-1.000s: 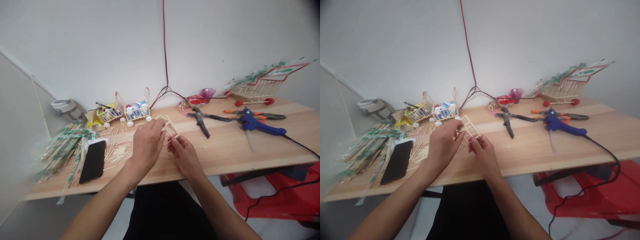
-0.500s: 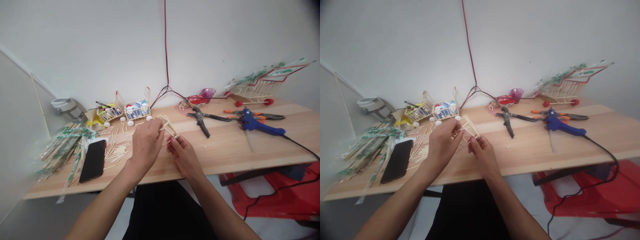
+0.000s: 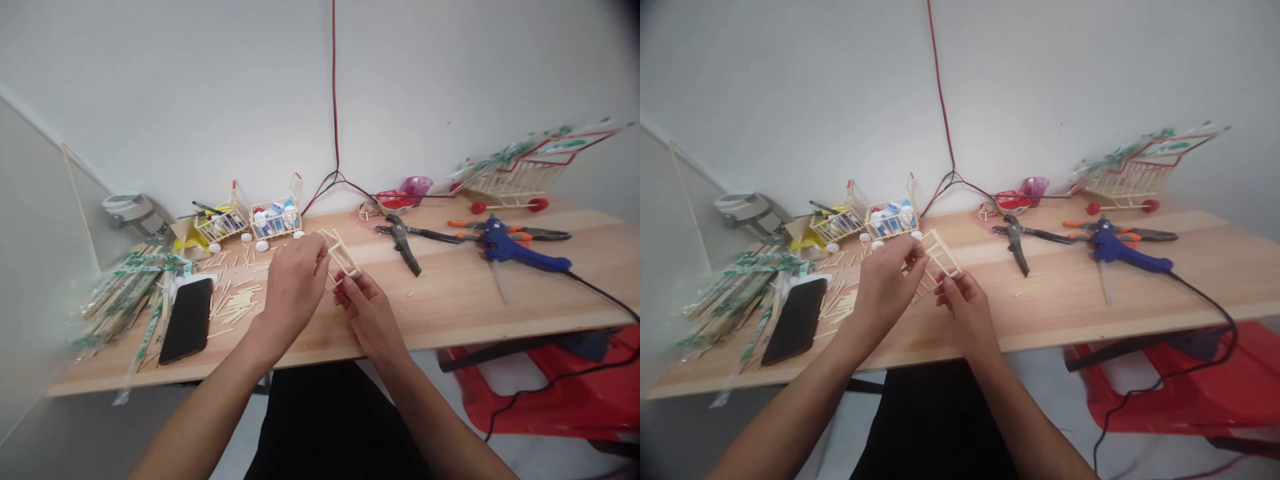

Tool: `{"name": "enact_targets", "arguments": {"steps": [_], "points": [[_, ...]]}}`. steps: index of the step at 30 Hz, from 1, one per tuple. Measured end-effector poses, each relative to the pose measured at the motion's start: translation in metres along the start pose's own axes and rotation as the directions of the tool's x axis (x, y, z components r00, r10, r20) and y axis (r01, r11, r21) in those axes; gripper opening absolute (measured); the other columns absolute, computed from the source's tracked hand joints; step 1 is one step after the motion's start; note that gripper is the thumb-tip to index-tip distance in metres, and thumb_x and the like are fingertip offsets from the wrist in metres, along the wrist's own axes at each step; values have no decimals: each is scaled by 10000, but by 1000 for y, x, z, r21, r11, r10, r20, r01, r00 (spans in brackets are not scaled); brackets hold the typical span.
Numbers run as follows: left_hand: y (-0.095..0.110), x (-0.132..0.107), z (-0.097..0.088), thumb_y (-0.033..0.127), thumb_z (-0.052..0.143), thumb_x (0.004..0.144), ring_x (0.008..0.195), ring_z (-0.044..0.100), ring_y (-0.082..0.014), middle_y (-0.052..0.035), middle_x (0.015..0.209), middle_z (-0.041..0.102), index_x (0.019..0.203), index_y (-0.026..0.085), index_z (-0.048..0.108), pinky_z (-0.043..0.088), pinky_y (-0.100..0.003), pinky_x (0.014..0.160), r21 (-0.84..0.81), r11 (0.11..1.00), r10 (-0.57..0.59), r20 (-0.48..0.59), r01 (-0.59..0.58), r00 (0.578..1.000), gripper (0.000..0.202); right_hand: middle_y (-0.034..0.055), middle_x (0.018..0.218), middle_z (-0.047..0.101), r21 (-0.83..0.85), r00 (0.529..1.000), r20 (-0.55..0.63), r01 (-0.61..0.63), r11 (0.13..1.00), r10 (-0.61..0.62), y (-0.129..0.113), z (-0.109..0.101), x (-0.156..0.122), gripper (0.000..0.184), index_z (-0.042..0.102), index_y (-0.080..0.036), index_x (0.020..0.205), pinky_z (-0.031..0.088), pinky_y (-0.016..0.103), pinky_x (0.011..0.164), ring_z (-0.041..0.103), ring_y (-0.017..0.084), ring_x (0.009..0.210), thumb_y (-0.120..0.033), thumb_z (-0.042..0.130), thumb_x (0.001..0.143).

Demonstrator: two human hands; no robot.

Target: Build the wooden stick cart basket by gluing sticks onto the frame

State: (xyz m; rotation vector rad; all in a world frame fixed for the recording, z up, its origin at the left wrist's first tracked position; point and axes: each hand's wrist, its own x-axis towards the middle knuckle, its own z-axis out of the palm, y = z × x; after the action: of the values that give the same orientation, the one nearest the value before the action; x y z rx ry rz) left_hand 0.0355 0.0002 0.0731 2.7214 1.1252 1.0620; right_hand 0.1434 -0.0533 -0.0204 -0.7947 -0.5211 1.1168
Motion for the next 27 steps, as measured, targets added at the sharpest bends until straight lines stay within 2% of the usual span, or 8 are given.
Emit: {"name": "enact_targets", "arguments": {"steps": [4, 10, 22, 27], "points": [[0, 1, -1, 126, 533, 874, 721, 556, -150, 3, 747, 601, 773, 180, 505, 377, -277, 676, -16, 1000, -13, 10, 13, 1000, 117, -15, 908, 648, -7, 1000, 8, 2, 1000, -2, 1, -2, 0, 174, 685, -226, 812, 446, 216, 667, 564, 75, 739, -382, 754, 779], [-1, 2, -2, 124, 547, 865, 709, 549, -149, 6, 732, 594, 765, 181, 507, 376, -277, 665, -22, 1000, -14, 12, 15, 1000, 123, -11, 827, 649, -31, 1000, 19, -15, 999, 15, 2, -4, 0, 187, 679, -222, 835, 434, 231, 669, 548, 86, 702, -392, 742, 788], [0, 4, -7, 94, 576, 847, 702, 552, -145, 11, 731, 606, 765, 183, 535, 374, -273, 662, -60, 998, -26, 51, 29, 998, 128, -7, 944, 633, -52, 999, 35, -9, 999, 11, 0, -7, -3, 177, 686, -229, 863, 448, 225, 688, 567, 97, 800, -380, 739, 787], [0, 6, -11, 101, 619, 837, 689, 550, -137, 17, 723, 611, 759, 176, 549, 369, -263, 647, -79, 996, -24, 70, 30, 997, 129, -10, 919, 619, -24, 999, 39, -23, 999, 23, 0, -7, -3, 177, 679, -224, 861, 447, 215, 690, 565, 94, 810, -370, 743, 784]]}}
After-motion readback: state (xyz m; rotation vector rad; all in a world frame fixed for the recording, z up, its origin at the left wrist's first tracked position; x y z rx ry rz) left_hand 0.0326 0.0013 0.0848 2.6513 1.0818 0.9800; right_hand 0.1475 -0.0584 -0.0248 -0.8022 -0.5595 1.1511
